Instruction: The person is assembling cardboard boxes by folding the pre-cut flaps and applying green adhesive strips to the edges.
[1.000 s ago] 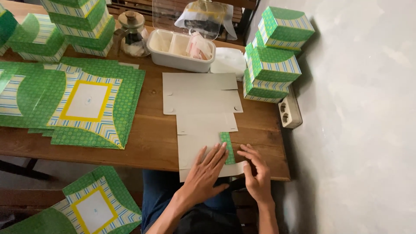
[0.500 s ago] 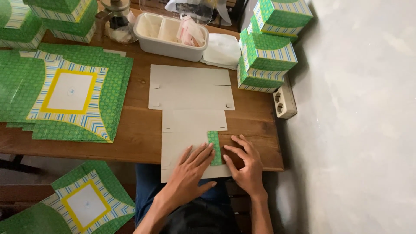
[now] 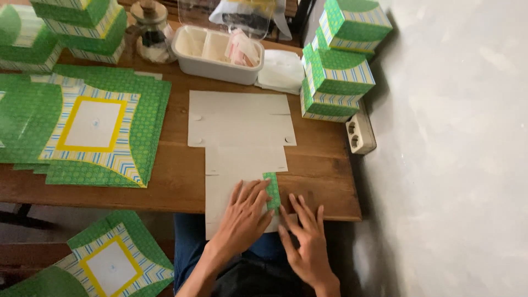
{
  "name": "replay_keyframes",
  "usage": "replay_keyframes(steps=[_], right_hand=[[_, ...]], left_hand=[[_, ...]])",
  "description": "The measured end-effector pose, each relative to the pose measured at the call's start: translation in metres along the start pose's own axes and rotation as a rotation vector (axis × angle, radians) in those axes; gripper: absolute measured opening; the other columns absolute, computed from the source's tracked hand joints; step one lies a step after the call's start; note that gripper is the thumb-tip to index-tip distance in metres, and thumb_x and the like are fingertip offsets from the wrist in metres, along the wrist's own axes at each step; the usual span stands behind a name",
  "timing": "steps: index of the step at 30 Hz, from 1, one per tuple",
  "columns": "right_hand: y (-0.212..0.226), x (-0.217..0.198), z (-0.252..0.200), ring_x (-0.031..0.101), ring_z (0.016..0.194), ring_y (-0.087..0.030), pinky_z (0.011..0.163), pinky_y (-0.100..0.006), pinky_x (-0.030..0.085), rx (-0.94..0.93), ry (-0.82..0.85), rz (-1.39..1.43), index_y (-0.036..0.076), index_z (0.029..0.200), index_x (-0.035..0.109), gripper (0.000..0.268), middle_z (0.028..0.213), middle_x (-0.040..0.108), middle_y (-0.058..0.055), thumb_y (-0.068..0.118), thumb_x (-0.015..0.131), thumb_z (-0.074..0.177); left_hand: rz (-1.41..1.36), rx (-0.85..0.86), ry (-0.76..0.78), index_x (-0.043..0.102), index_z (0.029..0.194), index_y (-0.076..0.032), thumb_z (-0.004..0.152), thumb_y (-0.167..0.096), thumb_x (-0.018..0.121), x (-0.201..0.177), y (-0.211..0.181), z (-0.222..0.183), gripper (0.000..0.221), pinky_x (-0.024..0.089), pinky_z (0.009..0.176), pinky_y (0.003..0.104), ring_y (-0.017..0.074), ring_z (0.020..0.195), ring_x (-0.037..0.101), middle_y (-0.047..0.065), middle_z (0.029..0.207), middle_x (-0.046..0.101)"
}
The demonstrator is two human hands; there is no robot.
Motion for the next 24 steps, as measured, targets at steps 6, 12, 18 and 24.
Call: replay_keyframes(steps=[6, 12, 18, 24], right_hand=[[-0.005, 0.015, -0.007, 0.015, 0.158, -0.028, 0.122, -0.066, -0.004, 0.052, 0.061, -0.121, 0.021, 0.149, 0.059, 0.051, 0.171, 0.024, -0.006, 0.041, 0.044, 0.105], [-0.002, 0.017, 0.009, 0.004, 0.158, -0.036, 0.106, -0.083, -0.015, 0.111, 0.115, -0.29, 0.029, 0.154, 0.051, 0.052, 0.173, 0.011, -0.006, 0.042, 0.037, 0.106], [-0.012, 0.025, 0.024, 0.005, 0.157, -0.04, 0.105, -0.084, -0.012, 0.061, 0.11, -0.394, 0.029, 0.16, 0.04, 0.055, 0.173, 0.008, -0.009, 0.044, 0.038, 0.107], [-0.012, 0.023, 0.046, -0.003, 0.158, -0.038, 0.107, -0.081, -0.017, 0.078, 0.169, -0.348, 0.03, 0.16, 0.037, 0.055, 0.173, 0.006, -0.009, 0.043, 0.031, 0.107]], left_hand=[[0.115, 0.048, -0.001, 0.057, 0.133, -0.002, 0.109, -0.032, 0.045, 0.005, -0.002, -0.005, 0.04, 0.017, 0.126, 0.054, 0.0335, 0.155, 0.028, 0.016, 0.165, 0.037], [0.128, 0.059, -0.039, 0.057, 0.126, -0.002, 0.107, -0.029, 0.047, 0.005, -0.003, -0.006, 0.034, 0.023, 0.124, 0.055, 0.035, 0.153, 0.034, 0.019, 0.159, 0.046], [0.219, 0.068, -0.051, 0.055, 0.131, 0.001, 0.108, -0.023, 0.042, 0.011, -0.003, -0.008, 0.035, 0.017, 0.127, 0.058, 0.0376, 0.157, 0.021, 0.023, 0.166, 0.031], [0.266, 0.083, -0.056, 0.052, 0.137, 0.002, 0.108, -0.023, 0.041, 0.007, -0.005, -0.005, 0.04, 0.021, 0.125, 0.059, 0.0408, 0.155, 0.029, 0.027, 0.163, 0.038]])
Point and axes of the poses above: each hand's wrist, its own z-axis towards the middle knuckle, its own x-axis out of the palm, y = z × x, the point moved 5 cm from there along z, towards the middle knuckle
